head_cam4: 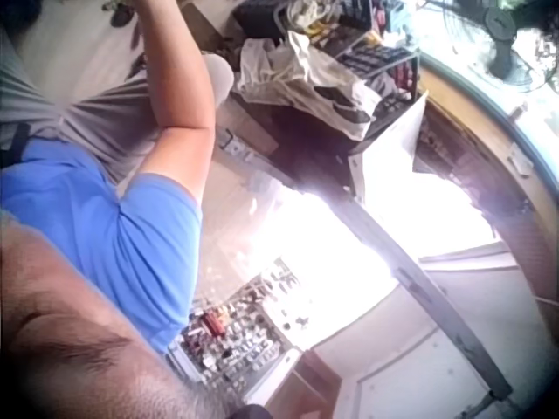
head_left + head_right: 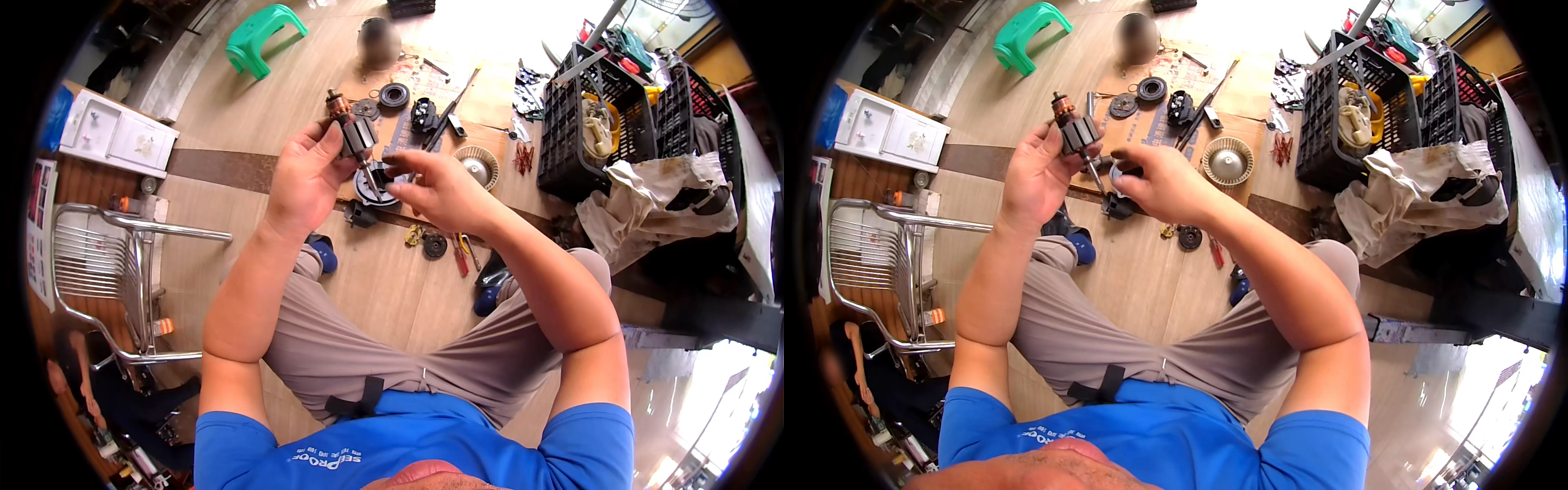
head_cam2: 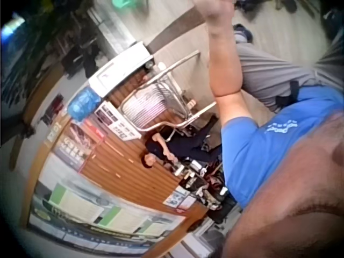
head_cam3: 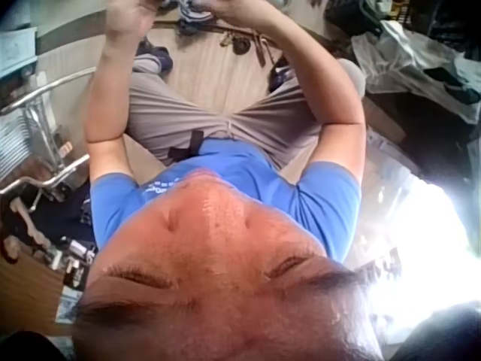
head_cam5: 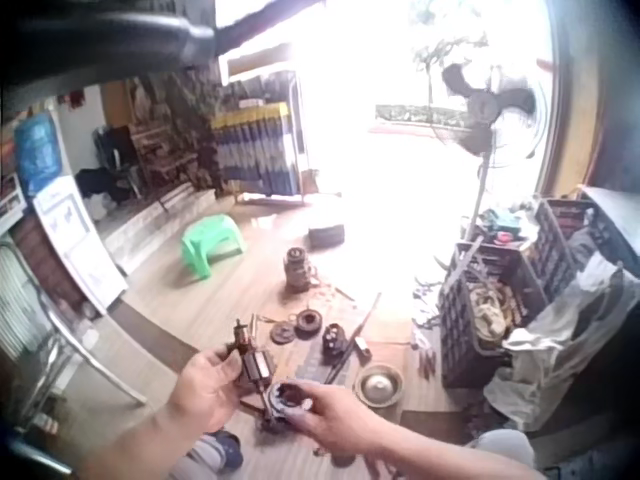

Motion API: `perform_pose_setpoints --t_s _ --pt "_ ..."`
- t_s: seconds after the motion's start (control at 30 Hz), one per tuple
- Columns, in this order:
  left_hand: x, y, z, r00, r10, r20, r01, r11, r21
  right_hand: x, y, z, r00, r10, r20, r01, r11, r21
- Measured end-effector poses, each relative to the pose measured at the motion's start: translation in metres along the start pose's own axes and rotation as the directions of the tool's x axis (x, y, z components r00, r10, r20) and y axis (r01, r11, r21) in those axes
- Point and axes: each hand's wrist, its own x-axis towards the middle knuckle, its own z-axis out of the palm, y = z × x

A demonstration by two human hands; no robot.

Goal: The person disassembles a small electric motor, removing wires and internal components, and then works on the armature using pliers.

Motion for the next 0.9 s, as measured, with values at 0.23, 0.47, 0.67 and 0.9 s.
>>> perform_pose_setpoints --t_s 0.23,0.47,0.67,0.9 --pt "-0.008 -0.007 0.017 0.992 -0.026 0.121 0.025 1.0 0.009 0.012 -0.006 0.006 0.978 0.21 0.005 -0.198 0.912 0.359" --pt "-0.015 0.005 0.013 0.981 -0.006 0.193 -0.014 0.995 0.101 0.01 -0.003 -0.002 0.973 0.042 -0.227 -0.002 0.985 0.171" --pt "-0.021 0.016 0.028 0.983 -0.074 0.166 0.003 0.92 0.392 0.003 -0.013 -0.018 0.937 -0.078 -0.342 0.048 0.994 -0.095" --pt "-0.02 0.018 0.03 0.993 -0.092 0.073 0.044 0.868 0.494 0.001 -0.02 -0.025 0.931 -0.16 -0.329 0.069 0.959 -0.274"
